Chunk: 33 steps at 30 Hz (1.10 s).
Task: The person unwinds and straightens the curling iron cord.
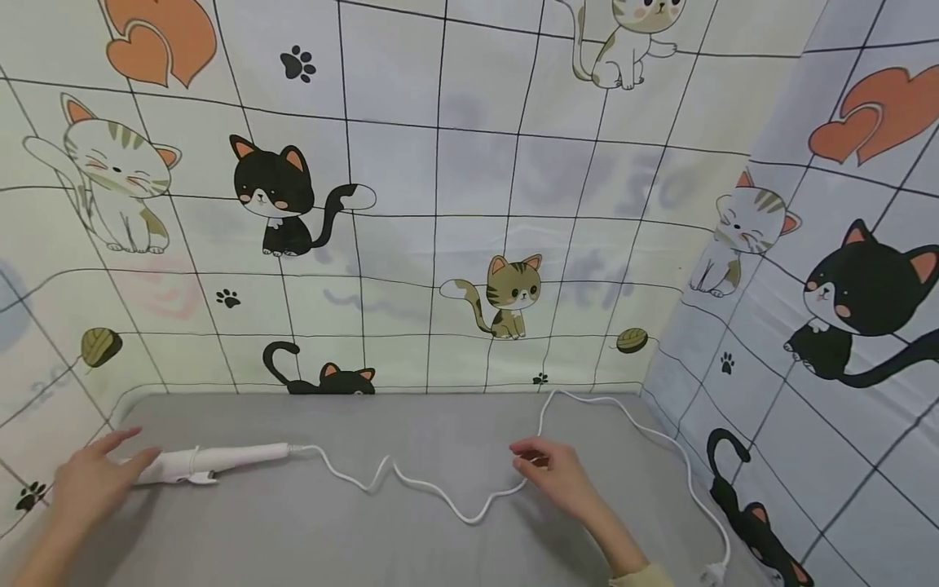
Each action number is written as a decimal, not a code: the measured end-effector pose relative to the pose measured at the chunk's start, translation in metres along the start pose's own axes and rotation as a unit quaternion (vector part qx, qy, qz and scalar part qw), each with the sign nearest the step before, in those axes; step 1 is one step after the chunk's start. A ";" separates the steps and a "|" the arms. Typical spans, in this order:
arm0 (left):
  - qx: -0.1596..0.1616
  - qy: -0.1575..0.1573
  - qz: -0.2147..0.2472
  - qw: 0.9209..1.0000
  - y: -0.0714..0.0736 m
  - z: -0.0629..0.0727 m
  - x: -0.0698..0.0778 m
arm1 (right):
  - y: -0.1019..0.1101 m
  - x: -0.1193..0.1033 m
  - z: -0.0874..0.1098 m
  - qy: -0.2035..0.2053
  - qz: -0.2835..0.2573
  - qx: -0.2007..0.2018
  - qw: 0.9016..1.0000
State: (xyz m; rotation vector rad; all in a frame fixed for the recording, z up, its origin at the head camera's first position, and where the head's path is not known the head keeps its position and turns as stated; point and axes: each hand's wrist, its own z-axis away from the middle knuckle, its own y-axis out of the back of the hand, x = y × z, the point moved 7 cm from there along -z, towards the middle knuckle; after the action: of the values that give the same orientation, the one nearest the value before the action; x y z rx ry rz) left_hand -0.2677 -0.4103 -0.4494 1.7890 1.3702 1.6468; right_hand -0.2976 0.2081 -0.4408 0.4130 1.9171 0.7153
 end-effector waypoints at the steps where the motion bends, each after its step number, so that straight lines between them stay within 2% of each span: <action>1: 0.010 -0.042 -0.003 0.999 -0.001 0.003 0.016 | 0.006 0.002 -0.001 0.000 0.014 0.007 1.000; 4: 0.022 -0.162 0.025 0.986 -0.012 0.014 0.068 | 0.017 0.012 -0.008 0.005 0.052 0.022 0.998; 5: 0.020 -0.199 0.035 0.979 -0.018 0.018 0.086 | 0.020 0.017 -0.011 0.003 0.062 0.023 0.998; 8: -0.013 -0.289 0.062 0.955 -0.039 0.030 0.130 | 0.021 0.034 -0.022 -0.001 0.080 0.016 0.997; 10: -0.041 -0.323 0.062 0.944 -0.056 0.038 0.150 | 0.019 0.046 -0.028 0.004 0.096 0.009 0.995; 12: -0.066 -0.340 0.063 0.936 -0.072 0.046 0.163 | 0.017 0.055 -0.033 0.024 0.115 0.000 0.993; 15: -0.093 -0.356 0.044 0.929 -0.094 0.056 0.176 | 0.013 0.065 -0.036 0.067 0.137 -0.016 0.988; 18: -0.122 -0.370 0.029 0.921 -0.113 0.065 0.184 | 0.012 0.073 -0.034 0.093 0.139 -0.034 0.985; 21: -0.157 -0.378 0.017 0.912 -0.127 0.073 0.187 | 0.008 0.082 -0.030 0.093 0.137 -0.056 0.985; 23: -0.173 -0.383 0.005 0.907 -0.133 0.076 0.187 | 0.006 0.089 -0.029 0.078 0.129 -0.068 0.986; 25: -0.176 -0.391 -0.010 0.903 -0.137 0.079 0.187 | 0.004 0.095 -0.029 0.061 0.125 -0.075 0.987; 27: -0.163 -0.401 -0.031 0.901 -0.139 0.080 0.186 | 0.003 0.099 -0.030 0.048 0.122 -0.074 0.989; 30: -0.147 -0.400 -0.052 0.903 -0.141 0.081 0.186 | 0.004 0.101 -0.031 0.039 0.114 -0.067 0.990; 33: -0.144 -0.391 -0.066 0.907 -0.141 0.081 0.186 | 0.004 0.099 -0.032 0.040 0.114 -0.065 0.991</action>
State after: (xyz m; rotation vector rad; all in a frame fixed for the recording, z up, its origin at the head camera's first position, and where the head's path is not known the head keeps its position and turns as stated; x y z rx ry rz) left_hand -0.2788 -0.1651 -0.4756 1.8149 0.8021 0.8251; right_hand -0.3697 0.2581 -0.4977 0.5339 1.9032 1.0152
